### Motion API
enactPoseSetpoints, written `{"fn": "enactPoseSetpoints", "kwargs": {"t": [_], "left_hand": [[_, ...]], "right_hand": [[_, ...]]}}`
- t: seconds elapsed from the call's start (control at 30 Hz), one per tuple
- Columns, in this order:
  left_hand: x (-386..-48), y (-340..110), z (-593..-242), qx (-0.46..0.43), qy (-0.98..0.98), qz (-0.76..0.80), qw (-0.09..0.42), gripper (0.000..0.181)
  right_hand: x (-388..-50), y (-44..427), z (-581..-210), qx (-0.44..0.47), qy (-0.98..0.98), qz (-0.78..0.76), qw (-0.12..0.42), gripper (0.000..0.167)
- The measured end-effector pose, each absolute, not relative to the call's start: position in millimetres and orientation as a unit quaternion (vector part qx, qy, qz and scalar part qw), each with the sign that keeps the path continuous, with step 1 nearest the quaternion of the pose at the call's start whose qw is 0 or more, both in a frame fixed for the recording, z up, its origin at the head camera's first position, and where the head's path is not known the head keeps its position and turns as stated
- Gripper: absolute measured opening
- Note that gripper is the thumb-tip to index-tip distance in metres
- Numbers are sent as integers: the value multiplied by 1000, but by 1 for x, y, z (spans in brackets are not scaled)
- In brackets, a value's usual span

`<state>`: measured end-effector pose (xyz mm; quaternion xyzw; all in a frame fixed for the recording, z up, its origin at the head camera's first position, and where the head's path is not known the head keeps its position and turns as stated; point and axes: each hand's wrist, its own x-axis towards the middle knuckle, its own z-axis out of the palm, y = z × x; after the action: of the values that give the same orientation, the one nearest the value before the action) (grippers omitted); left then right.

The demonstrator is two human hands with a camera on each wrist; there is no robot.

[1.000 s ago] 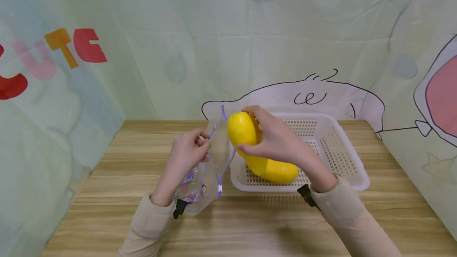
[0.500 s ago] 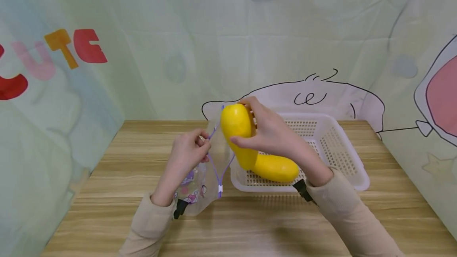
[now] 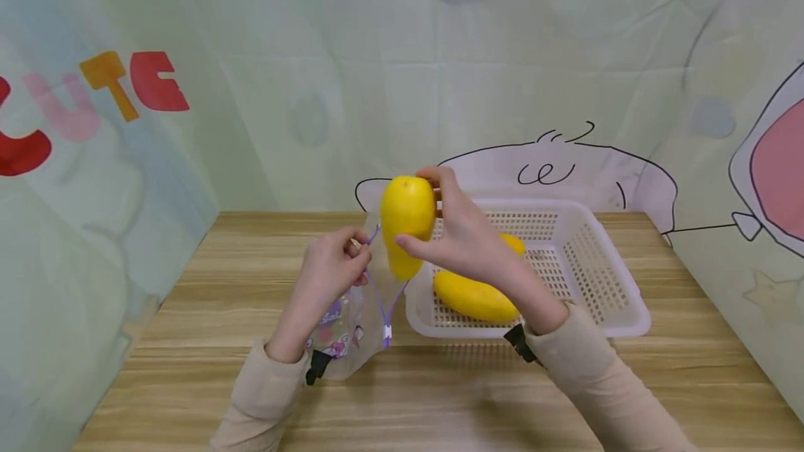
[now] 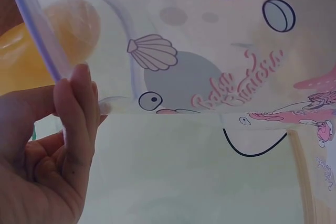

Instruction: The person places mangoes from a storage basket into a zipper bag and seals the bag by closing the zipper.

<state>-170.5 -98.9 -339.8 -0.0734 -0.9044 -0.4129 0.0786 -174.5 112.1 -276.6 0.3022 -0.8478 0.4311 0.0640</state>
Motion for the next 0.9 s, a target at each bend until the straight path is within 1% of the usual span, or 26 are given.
{"fn": "enactPoseSetpoints", "kwargs": {"t": [0.17, 0.47, 0.6, 0.8, 0.9], "left_hand": [[-170, -98, -339, -74, -905, -413, 76, 12], [-170, -97, -335, -71, -907, -408, 78, 11], [-169, -97, -333, -68, -904, -415, 78, 13], [-166, -97, -330, -69, -901, -420, 83, 13], [-165, -97, -329, -69, -900, -421, 86, 14]], "right_hand": [[-175, 108, -286, 297, -849, 434, 59, 79], [-178, 104, -301, 297, -852, 430, 46, 74], [-179, 102, -303, 290, -854, 429, 40, 75], [-179, 100, -308, 272, -859, 433, 18, 81], [-180, 98, -312, 268, -862, 431, 6, 81]]}}
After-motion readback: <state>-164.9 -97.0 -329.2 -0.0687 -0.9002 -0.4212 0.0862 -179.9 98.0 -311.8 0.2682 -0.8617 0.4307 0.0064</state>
